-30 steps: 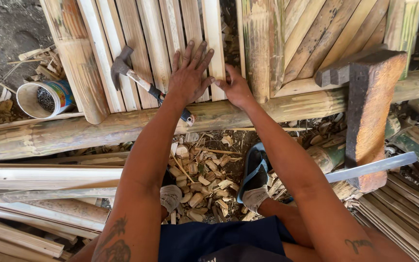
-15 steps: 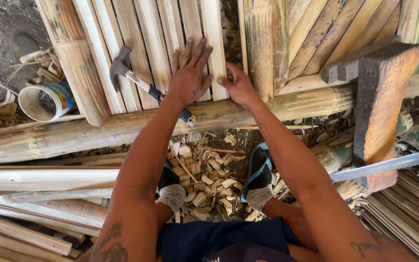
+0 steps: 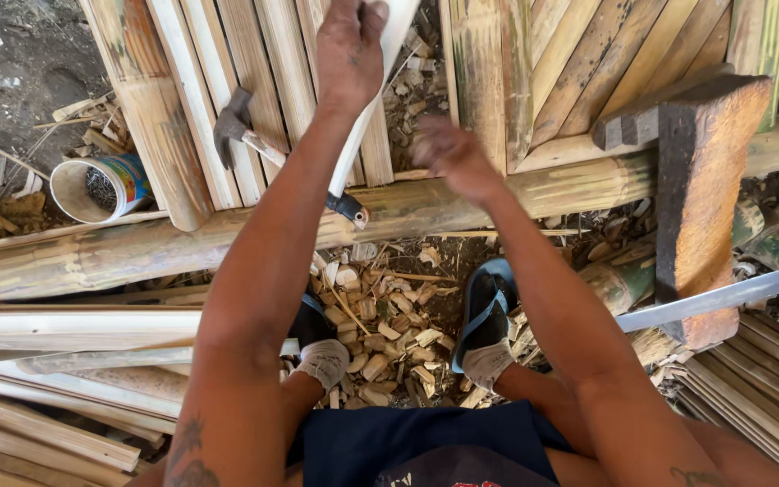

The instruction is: The person assembles bamboo strips into a panel by placing each strip into a frame, sawing off excess length, and hammering nails to secure them. The person repeats this process for multiple strips, aligning them side by side within the frame.

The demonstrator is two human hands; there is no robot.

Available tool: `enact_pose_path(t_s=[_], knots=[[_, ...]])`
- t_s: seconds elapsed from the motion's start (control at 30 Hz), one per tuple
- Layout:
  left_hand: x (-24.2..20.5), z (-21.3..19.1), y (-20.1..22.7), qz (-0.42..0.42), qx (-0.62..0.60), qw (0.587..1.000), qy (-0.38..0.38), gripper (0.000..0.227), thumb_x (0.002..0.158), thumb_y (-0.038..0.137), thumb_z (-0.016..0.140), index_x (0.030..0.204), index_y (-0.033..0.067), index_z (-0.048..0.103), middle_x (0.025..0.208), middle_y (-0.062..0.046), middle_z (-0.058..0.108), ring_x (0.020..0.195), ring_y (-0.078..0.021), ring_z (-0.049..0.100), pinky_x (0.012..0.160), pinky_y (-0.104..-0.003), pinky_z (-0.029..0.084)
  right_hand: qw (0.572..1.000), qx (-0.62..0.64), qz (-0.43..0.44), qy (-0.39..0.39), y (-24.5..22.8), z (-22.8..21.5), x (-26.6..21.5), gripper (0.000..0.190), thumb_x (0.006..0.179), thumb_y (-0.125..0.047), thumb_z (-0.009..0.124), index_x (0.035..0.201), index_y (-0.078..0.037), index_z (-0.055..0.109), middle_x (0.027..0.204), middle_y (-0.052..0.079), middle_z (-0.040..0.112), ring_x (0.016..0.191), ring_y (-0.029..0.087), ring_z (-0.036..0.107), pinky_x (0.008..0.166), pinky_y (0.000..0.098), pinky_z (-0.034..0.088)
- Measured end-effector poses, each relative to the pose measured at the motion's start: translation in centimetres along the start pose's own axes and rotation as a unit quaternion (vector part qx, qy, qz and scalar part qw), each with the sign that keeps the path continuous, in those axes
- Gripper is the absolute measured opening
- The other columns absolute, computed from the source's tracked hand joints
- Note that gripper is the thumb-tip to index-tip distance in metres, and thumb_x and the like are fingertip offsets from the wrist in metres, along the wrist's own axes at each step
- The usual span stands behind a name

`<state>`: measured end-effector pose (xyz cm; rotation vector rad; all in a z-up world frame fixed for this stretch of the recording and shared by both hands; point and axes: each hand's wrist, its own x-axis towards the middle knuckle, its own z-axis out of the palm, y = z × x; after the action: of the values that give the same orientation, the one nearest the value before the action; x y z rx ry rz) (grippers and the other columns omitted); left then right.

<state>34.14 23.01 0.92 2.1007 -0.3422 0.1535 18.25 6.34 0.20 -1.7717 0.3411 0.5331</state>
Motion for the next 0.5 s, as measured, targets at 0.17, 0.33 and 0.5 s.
enact_pose_path(t_s=[0.17,0.33,0.5], knots=[[1.2,4.7,-2.8,0.007,-0.144,0.969,0.202,0.014,0.1,-0.003,0.055,0.095,0.007,0.064,0.086,-0.009,0.07,0.074,-0.0229,0.065,0.067,-0.034,0.06,0.991,-0.063,-0.105,-0.053,2.8,3.8,0.3,0.048,0.095,-0.024,0.071,0.138,-0.011,0.056,0.116,0.011,0.071,0.107,0.022,0.069,0.096,0.0323,0.06],[-1.2,6.4,-0.4,-0.228,-0.091,0.968,-0.059,0.032,0.1,0.008,0.045,0.13,0.0127,0.055,0.093,-0.008,0.072,0.052,-0.0172,0.064,0.052,-0.042,0.062,0.974,0.148,-0.161,-0.051,4.3,5.8,2.4,0.045,0.101,-0.019,0.069,0.139,-0.006,0.048,0.107,0.012,0.064,0.099,0.025,0.062,0.086,0.0405,0.055],[-5.3,6.0,-0.6,-0.17,-0.016,0.89,-0.422,0.036,0.105,0.035,0.064,0.129,0.0093,0.068,0.111,-0.015,0.072,0.087,-0.0213,0.068,0.092,-0.043,0.057,0.974,0.131,-0.183,0.008,5.4,7.9,1.2,0.033,0.104,-0.016,0.069,0.129,-0.002,0.055,0.116,0.017,0.07,0.112,0.027,0.07,0.102,0.043,0.061]])
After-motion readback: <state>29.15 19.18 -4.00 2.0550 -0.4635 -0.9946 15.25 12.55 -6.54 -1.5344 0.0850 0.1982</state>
